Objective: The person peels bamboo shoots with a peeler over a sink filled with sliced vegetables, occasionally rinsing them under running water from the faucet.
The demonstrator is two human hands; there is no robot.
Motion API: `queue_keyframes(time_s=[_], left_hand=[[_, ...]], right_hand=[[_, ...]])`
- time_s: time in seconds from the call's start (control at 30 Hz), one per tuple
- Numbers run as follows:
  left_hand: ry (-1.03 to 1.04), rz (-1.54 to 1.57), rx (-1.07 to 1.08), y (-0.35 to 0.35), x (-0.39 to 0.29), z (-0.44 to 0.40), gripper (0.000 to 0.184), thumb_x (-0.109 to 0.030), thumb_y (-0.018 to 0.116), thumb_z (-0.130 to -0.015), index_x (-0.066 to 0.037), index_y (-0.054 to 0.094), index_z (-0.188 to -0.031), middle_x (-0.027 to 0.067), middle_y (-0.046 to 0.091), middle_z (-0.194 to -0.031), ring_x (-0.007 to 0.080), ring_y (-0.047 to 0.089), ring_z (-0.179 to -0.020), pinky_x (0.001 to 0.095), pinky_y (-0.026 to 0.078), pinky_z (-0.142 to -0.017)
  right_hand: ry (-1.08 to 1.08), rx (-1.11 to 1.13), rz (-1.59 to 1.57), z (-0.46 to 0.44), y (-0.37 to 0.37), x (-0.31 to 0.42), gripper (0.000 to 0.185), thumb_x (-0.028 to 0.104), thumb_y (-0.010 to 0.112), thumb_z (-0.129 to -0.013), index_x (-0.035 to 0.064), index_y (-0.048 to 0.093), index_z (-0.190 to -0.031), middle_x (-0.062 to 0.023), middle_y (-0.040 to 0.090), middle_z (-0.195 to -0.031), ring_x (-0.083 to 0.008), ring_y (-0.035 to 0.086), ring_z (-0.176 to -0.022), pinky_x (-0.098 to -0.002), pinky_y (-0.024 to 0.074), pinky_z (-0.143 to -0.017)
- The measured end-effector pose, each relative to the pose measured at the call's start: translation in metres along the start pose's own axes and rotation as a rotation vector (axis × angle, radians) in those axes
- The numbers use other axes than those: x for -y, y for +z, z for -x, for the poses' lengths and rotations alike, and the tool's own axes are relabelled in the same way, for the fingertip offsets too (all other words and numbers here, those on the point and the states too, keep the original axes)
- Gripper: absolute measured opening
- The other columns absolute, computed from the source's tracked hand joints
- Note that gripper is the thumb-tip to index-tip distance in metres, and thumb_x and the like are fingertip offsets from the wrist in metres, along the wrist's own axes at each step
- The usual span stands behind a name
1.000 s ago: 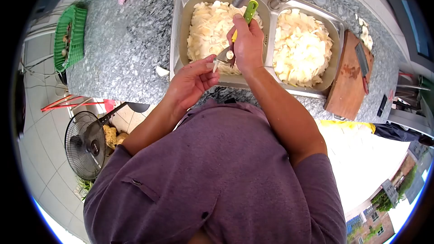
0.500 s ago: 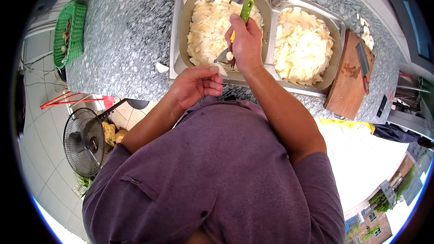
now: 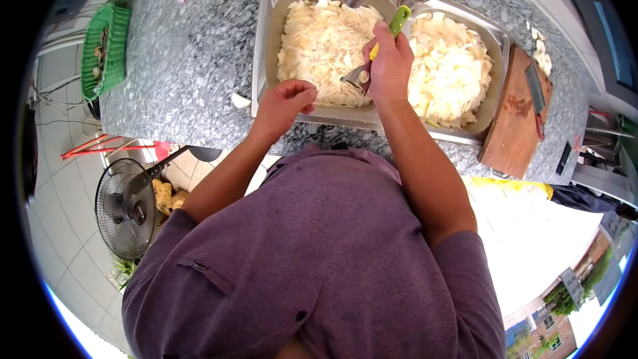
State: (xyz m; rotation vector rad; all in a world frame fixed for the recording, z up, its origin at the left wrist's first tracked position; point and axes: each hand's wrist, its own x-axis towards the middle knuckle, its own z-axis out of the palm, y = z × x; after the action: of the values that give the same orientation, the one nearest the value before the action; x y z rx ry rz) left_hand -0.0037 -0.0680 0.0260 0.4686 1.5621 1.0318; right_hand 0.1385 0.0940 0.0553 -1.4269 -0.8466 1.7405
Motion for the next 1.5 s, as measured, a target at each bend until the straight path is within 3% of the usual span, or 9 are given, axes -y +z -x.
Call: queue_keyframes(time_s=[0.2,0.3,0.47,0.57,0.7,0.8,0.93,1.03,1.5], left_hand=[[0.287,-0.649,-0.159,-0.003,0.041,-0.068,0.023,-0.024,0.068,-0.088,-0.007,0.076,-0.102,0.0158,0.072,-0.095,0.0300,0.071,-0.087,0.0388,0.055,-0.078],[0.414,-0.819,-0.124,0.019,0.060,-0.116,0.027,-0.029,0.067,-0.092,-0.007,0.075,-0.106,0.0106,0.072,-0.092,0.0259,0.071,-0.092,0.0383,0.055,-0.079],[0.189,-1.201,-0.118,0.066,0.048,-0.149,0.037,-0.032,0.067,-0.092,-0.013,0.062,-0.124,0.0094,0.059,-0.122,0.0296,0.069,-0.093,0.0441,0.057,-0.080],[0.318,-1.241,-0.112,0.075,0.058,-0.156,0.029,-0.031,0.066,-0.093,-0.014,0.065,-0.117,0.0080,0.060,-0.113,0.0276,0.069,-0.093,0.0418,0.057,-0.075],[0.603,-1.078,-0.113,0.065,0.062,-0.147,0.016,-0.026,0.068,-0.089,-0.011,0.073,-0.093,0.0078,0.065,-0.101,0.0273,0.070,-0.090,0.0422,0.057,-0.071],[0.746,-0.780,-0.114,0.054,0.052,-0.129,0.013,-0.020,0.070,-0.089,-0.010,0.076,-0.094,0.0071,0.070,-0.095,0.0220,0.070,-0.085,0.0390,0.058,-0.073],[0.090,0.165,-0.071,0.040,0.041,-0.101,0.020,-0.012,0.069,-0.095,0.002,0.069,-0.110,0.0093,0.072,-0.095,0.0168,0.071,-0.084,0.0296,0.059,-0.077],[-0.091,0.461,-0.053,0.028,0.022,-0.072,0.028,-0.010,0.069,-0.094,0.003,0.065,-0.119,0.0116,0.071,-0.098,0.0206,0.072,-0.083,0.0322,0.061,-0.080],[-0.106,0.379,0.101,0.010,0.007,-0.002,0.020,-0.016,0.068,-0.097,0.003,0.069,-0.106,0.0090,0.072,-0.090,0.0172,0.071,-0.079,0.0314,0.059,-0.076]], right_hand=[[-0.034,-0.194,0.146,-0.034,-0.055,-0.019,0.031,0.031,0.061,-0.099,0.0034,0.051,-0.090,-0.0075,0.059,-0.064,-0.0134,0.049,-0.044,-0.0279,0.0381,-0.040],[-0.029,-0.159,0.143,-0.032,-0.064,-0.021,0.030,0.030,0.061,-0.099,0.0030,0.051,-0.090,-0.0077,0.059,-0.064,-0.0136,0.050,-0.044,-0.0278,0.0380,-0.039],[0.062,-0.095,0.238,-0.022,-0.069,-0.025,0.031,0.032,0.061,-0.100,0.0044,0.052,-0.090,-0.0077,0.059,-0.063,-0.0122,0.047,-0.043,-0.0267,0.0378,-0.041],[0.073,-0.048,0.298,-0.019,-0.076,-0.024,0.031,0.032,0.062,-0.100,0.0046,0.053,-0.090,-0.0063,0.059,-0.062,-0.0117,0.049,-0.043,-0.0261,0.0380,-0.041],[0.079,-0.046,0.301,-0.022,-0.086,-0.025,0.030,0.032,0.061,-0.101,0.0050,0.054,-0.090,-0.0057,0.059,-0.061,-0.0114,0.049,-0.044,-0.0256,0.0383,-0.041],[0.077,-0.049,0.296,-0.023,-0.085,-0.026,0.029,0.031,0.061,-0.100,0.0048,0.055,-0.089,-0.0050,0.058,-0.060,-0.0116,0.049,-0.043,-0.0258,0.0383,-0.041],[0.071,0.023,0.258,-0.015,-0.068,-0.024,0.026,0.028,0.062,-0.098,0.0050,0.056,-0.088,-0.0046,0.058,-0.062,-0.0115,0.049,-0.045,-0.0263,0.0382,-0.042],[0.110,0.187,0.303,-0.004,-0.050,-0.023,0.024,0.026,0.064,-0.096,0.0036,0.057,-0.090,-0.0042,0.058,-0.064,-0.0115,0.050,-0.048,-0.0275,0.0387,-0.044],[0.059,0.518,0.648,0.042,-0.013,-0.028,0.028,0.024,0.071,-0.086,-0.0027,0.062,-0.089,-0.0046,0.059,-0.064,-0.0112,0.056,-0.053,-0.0301,0.0436,-0.048]])
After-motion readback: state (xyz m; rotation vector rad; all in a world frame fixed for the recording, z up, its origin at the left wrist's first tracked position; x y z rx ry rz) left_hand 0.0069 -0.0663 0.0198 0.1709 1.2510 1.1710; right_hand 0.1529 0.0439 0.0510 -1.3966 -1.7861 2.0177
